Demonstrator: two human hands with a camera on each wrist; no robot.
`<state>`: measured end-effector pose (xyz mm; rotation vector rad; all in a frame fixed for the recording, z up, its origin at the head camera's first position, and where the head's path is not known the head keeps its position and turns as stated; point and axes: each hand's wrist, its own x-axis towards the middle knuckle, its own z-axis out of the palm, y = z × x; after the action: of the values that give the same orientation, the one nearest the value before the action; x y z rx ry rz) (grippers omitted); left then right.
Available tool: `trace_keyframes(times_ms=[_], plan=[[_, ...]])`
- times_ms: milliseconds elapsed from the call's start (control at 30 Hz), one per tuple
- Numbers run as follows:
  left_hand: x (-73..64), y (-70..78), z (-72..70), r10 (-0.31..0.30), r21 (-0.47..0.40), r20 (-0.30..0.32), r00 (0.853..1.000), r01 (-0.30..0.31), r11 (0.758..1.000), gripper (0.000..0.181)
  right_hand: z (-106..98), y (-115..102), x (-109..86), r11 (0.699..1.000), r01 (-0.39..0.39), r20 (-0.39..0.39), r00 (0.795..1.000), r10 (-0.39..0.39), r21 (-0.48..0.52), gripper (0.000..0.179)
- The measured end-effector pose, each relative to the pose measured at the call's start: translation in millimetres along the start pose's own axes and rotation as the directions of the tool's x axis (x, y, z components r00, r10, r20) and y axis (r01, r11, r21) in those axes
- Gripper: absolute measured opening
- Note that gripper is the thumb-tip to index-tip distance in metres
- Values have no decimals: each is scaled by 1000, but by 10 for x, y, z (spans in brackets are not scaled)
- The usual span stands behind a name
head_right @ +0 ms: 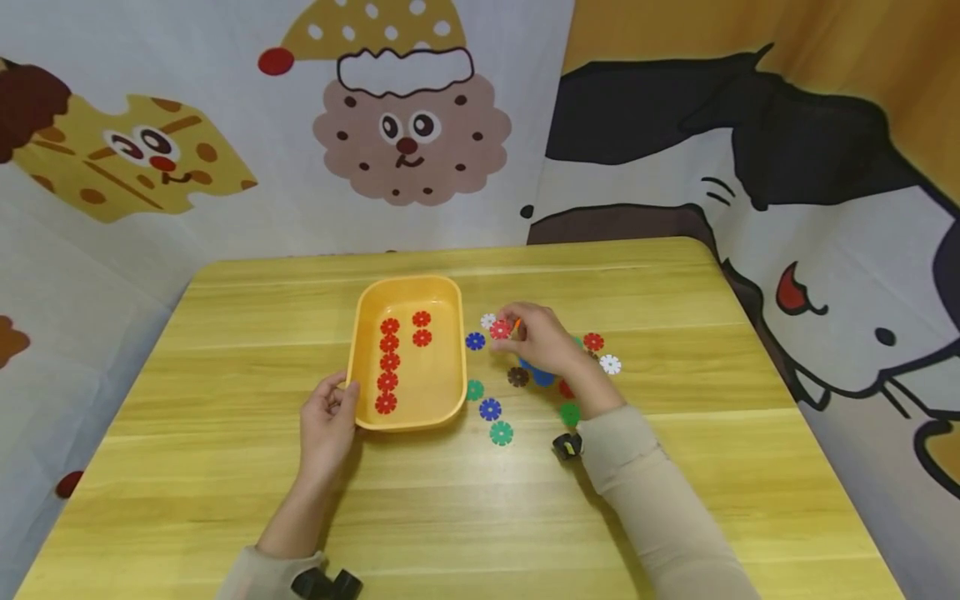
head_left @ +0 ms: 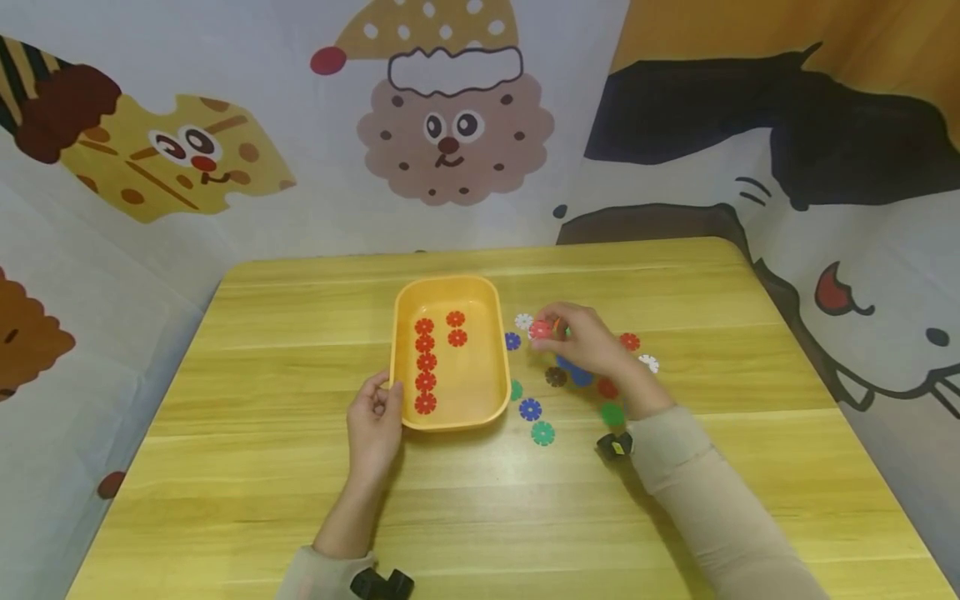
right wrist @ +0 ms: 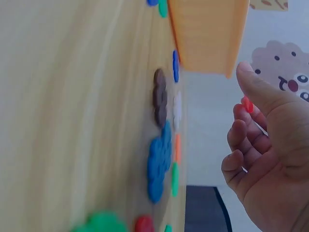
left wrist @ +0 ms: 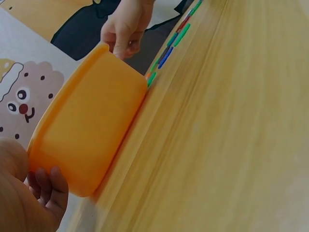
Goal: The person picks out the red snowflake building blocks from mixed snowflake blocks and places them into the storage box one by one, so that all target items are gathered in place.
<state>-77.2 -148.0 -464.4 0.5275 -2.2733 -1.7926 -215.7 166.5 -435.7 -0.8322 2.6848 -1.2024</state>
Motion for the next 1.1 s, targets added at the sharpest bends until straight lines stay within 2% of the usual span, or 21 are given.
trace_keyframes(times_ms=[200, 433, 600, 800, 1100], plan=[[-6, 3, -6, -6, 1, 2, 1000, 6, 1000, 29, 95, -148, 110, 999, 51, 0, 999, -51, 19, 42], [-10, 14, -11, -22, -13, 17, 1000, 23, 1000, 31, 220, -286, 242, 994, 109, 16, 994, -110, 25, 35], [-21, 26, -20, -21, -27, 21, 1000, 21, 999, 32, 293, -378, 314, 988, 151, 18, 988, -151, 17, 40], [-30, 34, -26, -31, -43, 25, 999, 33, 999, 32, 355, -506, 371, 990, 142, 41, 989, -141, -9, 43], [0, 9, -17, -9, -46, 26, 1000, 10, 999, 31, 436, -685, 480, 991, 114, 95, 990, -107, -70, 46]])
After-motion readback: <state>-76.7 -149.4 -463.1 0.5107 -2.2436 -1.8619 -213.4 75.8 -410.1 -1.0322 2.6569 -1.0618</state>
